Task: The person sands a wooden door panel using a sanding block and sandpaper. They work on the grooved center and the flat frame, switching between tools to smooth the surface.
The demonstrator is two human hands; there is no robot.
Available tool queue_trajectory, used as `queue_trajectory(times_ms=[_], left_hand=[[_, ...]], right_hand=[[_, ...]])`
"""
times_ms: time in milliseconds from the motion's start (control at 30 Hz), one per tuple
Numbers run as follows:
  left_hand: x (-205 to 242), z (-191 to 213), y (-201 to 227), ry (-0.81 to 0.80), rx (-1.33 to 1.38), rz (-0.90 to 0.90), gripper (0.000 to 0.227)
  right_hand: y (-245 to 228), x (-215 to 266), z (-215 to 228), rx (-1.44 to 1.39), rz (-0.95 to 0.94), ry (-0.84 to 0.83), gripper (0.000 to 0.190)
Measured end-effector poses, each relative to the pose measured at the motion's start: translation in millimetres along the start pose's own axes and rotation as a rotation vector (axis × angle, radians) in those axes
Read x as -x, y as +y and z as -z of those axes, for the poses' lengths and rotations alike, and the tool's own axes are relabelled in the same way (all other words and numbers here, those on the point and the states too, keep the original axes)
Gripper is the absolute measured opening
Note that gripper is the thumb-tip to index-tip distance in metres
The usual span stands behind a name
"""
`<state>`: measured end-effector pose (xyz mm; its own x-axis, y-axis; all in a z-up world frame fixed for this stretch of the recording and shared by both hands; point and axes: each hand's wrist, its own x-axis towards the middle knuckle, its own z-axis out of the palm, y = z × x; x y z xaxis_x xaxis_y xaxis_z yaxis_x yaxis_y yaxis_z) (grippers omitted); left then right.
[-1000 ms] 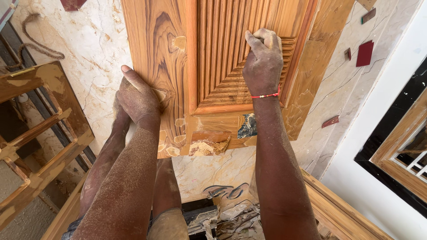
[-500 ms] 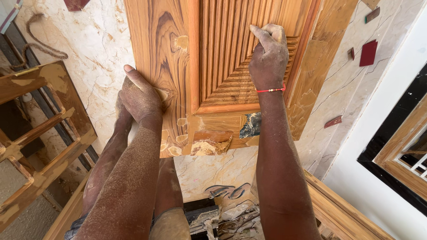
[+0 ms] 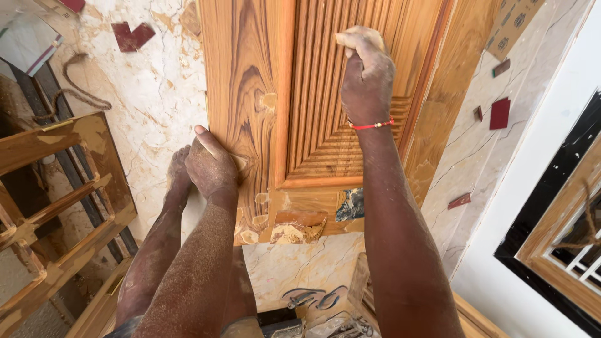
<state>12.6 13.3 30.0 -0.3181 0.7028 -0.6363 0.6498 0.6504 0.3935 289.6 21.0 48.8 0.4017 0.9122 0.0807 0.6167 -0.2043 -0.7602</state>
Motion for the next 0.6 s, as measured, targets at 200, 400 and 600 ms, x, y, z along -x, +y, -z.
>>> queue_trajectory(times_ms=[200,400,600], left_hand=[[-3.6,-0.3,-1.9,0.010,-0.024,0.006,0.079],[-4.4,-0.7,-3.8,-0.062,-0.032,0.060,0.085],[-7.2,-3.7,-10.9,0.017,0.008,-0.026,0.083]], right_hand=[[2.8,-28.8,-18.5,-0.166,-0.077,0.030,0.035],[-19.2,11.5,-43.8,-0.432,-0.325,0.054,0.027],[-26.8,37.3,-39.1,-0.396,-0.315,0.096,0.029]])
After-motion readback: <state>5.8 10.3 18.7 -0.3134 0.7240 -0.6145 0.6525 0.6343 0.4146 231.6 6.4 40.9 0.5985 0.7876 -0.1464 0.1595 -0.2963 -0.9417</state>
